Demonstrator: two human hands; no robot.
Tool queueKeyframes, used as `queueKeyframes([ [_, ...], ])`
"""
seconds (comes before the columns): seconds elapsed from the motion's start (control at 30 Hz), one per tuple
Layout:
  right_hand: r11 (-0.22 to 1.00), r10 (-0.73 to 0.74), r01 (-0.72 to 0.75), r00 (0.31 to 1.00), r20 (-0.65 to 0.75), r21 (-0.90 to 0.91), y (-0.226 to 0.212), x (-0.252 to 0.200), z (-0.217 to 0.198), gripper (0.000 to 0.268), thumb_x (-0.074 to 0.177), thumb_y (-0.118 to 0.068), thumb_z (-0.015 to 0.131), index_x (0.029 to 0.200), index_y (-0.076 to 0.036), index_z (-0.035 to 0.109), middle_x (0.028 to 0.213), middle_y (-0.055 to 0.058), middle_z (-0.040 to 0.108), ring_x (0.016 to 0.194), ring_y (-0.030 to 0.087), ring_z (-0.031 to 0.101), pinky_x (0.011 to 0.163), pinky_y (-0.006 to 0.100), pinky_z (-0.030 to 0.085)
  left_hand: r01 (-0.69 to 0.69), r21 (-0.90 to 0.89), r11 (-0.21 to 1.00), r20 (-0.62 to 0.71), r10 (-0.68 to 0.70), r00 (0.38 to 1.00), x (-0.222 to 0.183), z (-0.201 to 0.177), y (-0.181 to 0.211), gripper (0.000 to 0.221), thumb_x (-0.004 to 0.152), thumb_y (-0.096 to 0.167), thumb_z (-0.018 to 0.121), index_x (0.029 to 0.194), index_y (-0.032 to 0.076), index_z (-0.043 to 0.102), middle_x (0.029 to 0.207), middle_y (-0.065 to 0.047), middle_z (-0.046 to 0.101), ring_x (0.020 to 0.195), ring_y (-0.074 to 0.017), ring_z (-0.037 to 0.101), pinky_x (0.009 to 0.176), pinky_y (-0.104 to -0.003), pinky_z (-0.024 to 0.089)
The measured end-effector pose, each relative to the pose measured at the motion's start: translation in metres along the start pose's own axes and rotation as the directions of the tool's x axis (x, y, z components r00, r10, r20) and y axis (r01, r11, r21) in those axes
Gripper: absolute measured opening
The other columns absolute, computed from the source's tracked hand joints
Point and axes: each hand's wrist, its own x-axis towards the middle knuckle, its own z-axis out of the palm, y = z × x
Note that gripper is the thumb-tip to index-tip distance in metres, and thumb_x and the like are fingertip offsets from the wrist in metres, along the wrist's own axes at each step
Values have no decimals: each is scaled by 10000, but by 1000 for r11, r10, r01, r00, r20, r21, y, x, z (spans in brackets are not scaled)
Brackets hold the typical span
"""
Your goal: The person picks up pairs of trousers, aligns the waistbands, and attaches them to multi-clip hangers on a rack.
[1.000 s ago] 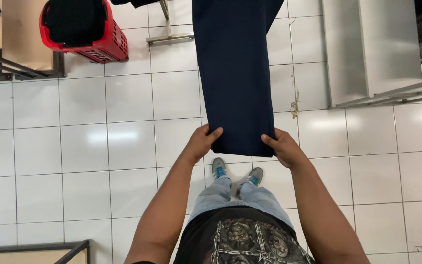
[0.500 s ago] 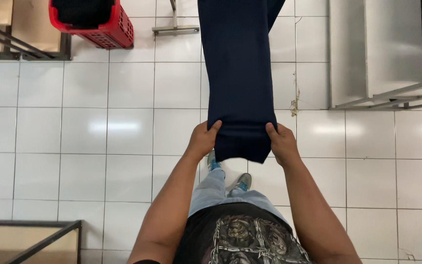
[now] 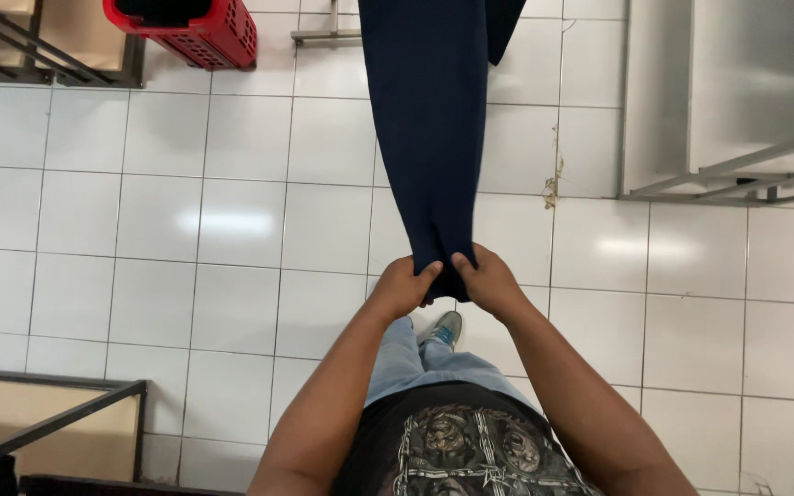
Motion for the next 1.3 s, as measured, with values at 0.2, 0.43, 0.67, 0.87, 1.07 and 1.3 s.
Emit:
queueKeyframes([
  [0.2,994,21,-9,993,-115,105,29,8,-34,318,976,-309,458,810,-102,632,526,32,604,535,168,628,561,291,482,-70,-76,995,-149,58,987,19,-21,-19,371,963,338,462,747,93,640,589,-74,653,594,-188,645,585,-293,486],
  [0.43,985,80,-73,996,-39,156,22,1,-32,261,952,-242,457,840,-66,613,487,49,590,510,180,629,521,282,458,-34,-183,983,-199,-3,980,20,-4,-16,344,967,327,473,761,90,614,576,-74,643,604,-173,649,598,-287,492],
  [0.67,948,141,-129,990,-21,292,46,25,-22,249,947,-200,471,885,-24,636,501,63,548,452,156,580,465,247,451,39,-273,961,-197,-95,976,32,-1,-9,258,944,240,510,801,46,603,553,-84,600,544,-162,616,528,-257,495],
  [0.87,940,136,-116,990,-41,321,35,59,-19,242,937,-176,476,860,-13,637,503,40,504,420,128,523,423,219,396,51,-340,939,-184,-119,976,70,-6,5,179,837,123,654,906,-35,605,645,-139,621,566,-162,633,522,-251,539],
  [1.07,930,154,-139,988,-17,341,4,119,-18,203,927,-163,496,909,-7,626,562,89,545,465,152,541,455,238,436,20,-399,917,-189,-104,976,135,-29,2,296,794,52,680,1053,-52,581,715,-141,628,559,-169,656,522,-256,570],
  [1.3,869,280,-289,956,81,401,-21,238,-1,300,942,-134,469,1146,48,593,751,152,635,602,169,634,585,276,574,134,-347,928,-184,-208,961,253,-89,1,426,804,34,659,1190,-64,509,788,-115,618,589,-151,669,557,-239,594],
])
